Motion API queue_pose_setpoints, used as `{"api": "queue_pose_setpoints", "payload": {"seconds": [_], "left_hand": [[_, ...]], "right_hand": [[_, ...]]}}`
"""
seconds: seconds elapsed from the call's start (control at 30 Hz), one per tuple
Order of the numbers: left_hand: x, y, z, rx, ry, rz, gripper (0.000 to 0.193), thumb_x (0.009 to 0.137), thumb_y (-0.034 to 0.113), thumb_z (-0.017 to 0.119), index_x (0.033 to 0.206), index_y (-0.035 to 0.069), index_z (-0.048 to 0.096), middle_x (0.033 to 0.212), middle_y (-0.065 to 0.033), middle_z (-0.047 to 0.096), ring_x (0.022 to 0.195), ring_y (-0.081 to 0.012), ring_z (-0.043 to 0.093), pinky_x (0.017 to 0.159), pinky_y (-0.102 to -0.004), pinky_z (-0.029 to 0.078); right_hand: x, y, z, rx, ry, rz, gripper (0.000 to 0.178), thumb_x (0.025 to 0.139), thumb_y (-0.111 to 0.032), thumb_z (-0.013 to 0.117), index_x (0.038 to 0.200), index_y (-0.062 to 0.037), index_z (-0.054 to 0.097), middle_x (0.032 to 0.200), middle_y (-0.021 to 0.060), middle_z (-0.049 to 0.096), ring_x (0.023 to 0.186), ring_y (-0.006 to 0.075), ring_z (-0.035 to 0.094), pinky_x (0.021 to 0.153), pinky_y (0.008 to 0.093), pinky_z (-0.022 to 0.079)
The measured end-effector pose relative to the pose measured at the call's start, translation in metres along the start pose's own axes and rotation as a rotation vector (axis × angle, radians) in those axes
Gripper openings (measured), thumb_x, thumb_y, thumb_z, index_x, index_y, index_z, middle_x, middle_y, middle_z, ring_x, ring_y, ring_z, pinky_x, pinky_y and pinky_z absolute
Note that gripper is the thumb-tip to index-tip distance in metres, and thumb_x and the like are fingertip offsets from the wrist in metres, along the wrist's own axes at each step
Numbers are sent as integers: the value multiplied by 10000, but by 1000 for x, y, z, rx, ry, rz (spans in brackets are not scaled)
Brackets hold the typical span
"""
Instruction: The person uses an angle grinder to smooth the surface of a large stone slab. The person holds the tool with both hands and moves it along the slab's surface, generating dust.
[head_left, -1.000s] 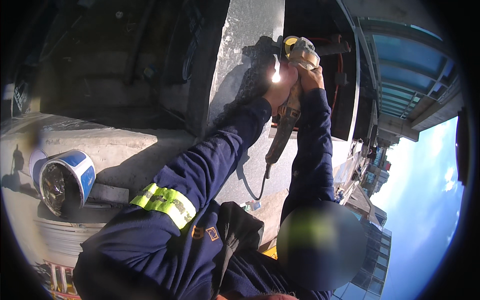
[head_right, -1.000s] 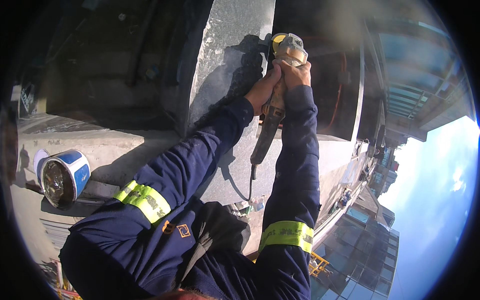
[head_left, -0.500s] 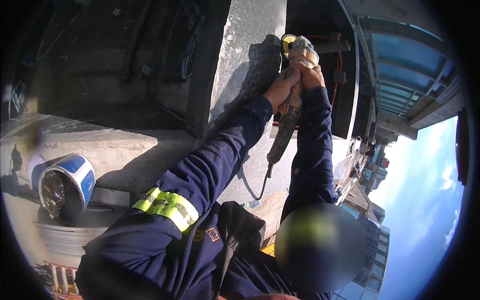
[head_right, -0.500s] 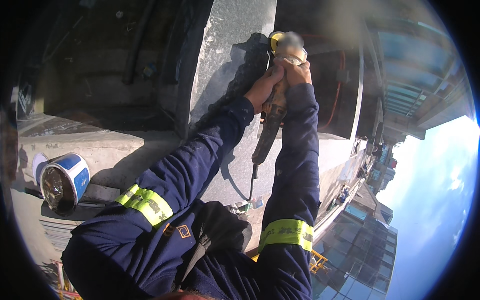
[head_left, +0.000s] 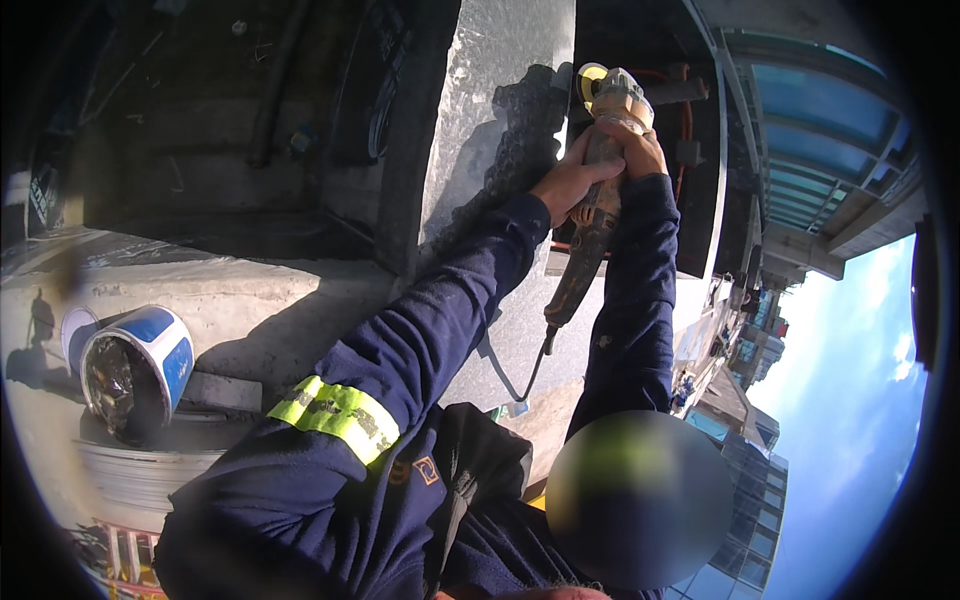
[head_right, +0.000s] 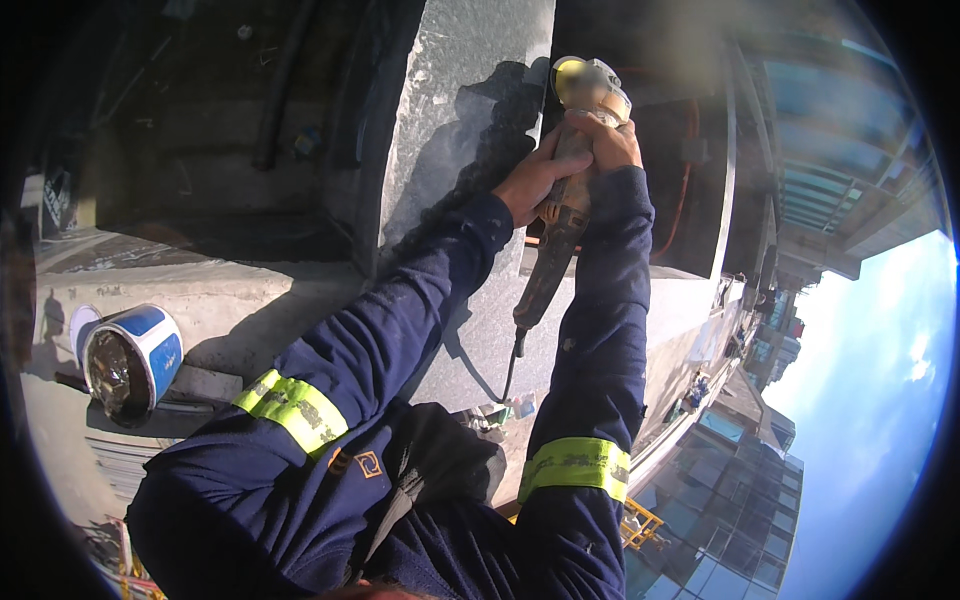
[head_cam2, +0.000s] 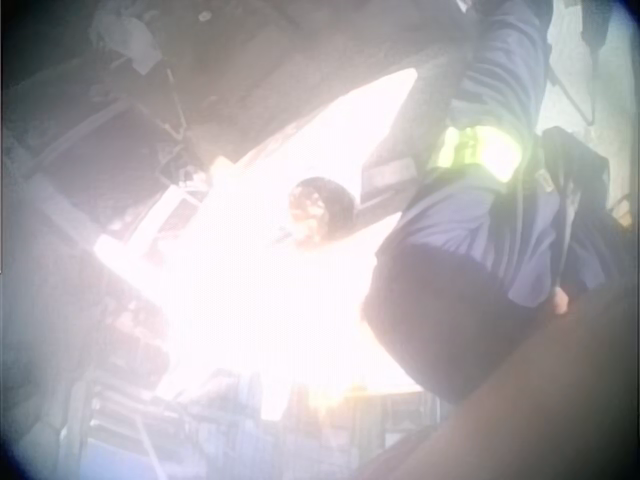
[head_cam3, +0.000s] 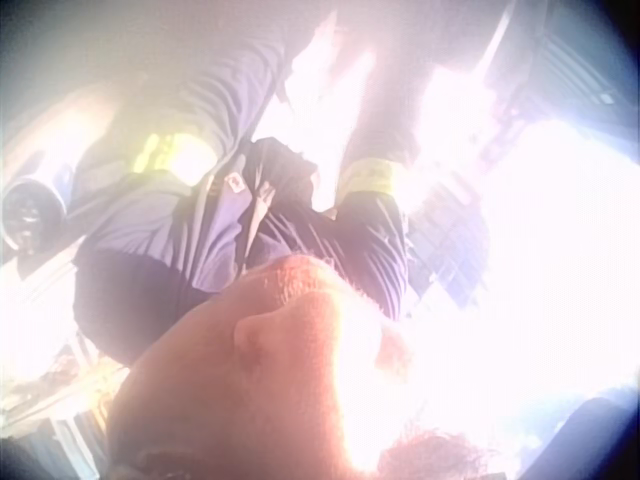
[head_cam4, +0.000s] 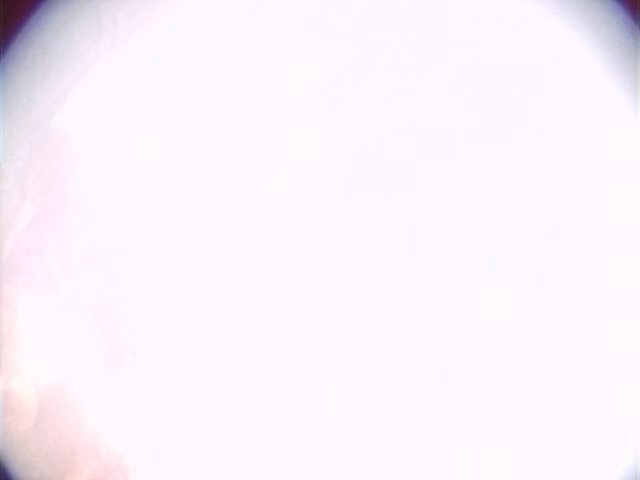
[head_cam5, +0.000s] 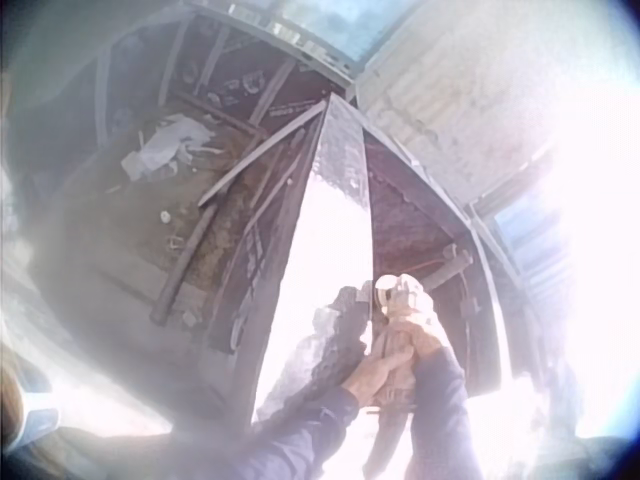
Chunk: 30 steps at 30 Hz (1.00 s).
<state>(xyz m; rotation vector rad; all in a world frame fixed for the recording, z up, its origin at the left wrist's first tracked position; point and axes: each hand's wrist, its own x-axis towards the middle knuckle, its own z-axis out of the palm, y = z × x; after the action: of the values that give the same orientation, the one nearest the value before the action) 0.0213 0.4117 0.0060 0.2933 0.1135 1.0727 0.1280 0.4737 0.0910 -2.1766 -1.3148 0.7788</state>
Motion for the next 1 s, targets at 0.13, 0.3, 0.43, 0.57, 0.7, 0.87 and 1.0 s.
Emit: {"api": "queue_pose_setpoints", "payload": {"seconds": [0.13,0.3,0.43,0.57,0.7,0.87,1.0], "left_hand": [[-4,4,4,-59,-41,-31,867,933,218,686,1580,172,111,1428,-132,440,1280,-245,520,1021,-421,498],[-13,7,11,-59,-78,-175,995,894,147,726,1581,187,7,1424,-141,414,1312,-271,483,1030,-466,489],[-19,2,14,-66,-129,-276,1082,875,117,748,1562,149,-87,1423,-168,377,1325,-298,457,1050,-498,469],[-26,-9,15,9,-100,-279,1102,873,111,748,1552,131,-119,1420,-175,368,1317,-309,458,1052,-496,467],[-32,-15,14,63,-39,-233,1079,869,100,748,1554,142,-84,1409,-165,384,1319,-297,456,1045,-491,473],[-30,-12,12,-20,-25,-178,1007,864,72,740,1554,152,11,1375,-152,427,1289,-292,489,1043,-492,474],[-15,-4,11,-78,15,-141,982,864,47,730,1555,150,39,1371,-141,435,1257,-290,519,1025,-484,491]], "right_hand": [[3,-3,-3,-22,-43,-5,587,749,-268,804,1205,31,587,1061,115,665,905,197,672,805,326,547],[-6,-9,-11,-13,-157,37,625,778,-251,799,1268,34,538,1144,136,639,968,210,664,848,336,545],[-25,-8,-21,35,-147,100,709,770,-210,808,1329,30,446,1152,157,621,972,246,663,842,362,556],[-33,-3,-24,85,-194,100,738,727,-167,837,1301,30,417,1094,172,617,930,269,667,805,381,568],[-37,3,-19,148,-256,57,735,724,-176,841,1291,28,421,1089,166,612,975,259,654,828,371,558],[-29,-1,-14,43,-220,52,749,766,-218,817,1356,25,425,1152,169,631,997,255,657,881,354,547],[-11,-9,-10,-46,-175,87,756,756,-233,820,1344,37,427,1152,171,633,969,259,668,863,350,554]]}}
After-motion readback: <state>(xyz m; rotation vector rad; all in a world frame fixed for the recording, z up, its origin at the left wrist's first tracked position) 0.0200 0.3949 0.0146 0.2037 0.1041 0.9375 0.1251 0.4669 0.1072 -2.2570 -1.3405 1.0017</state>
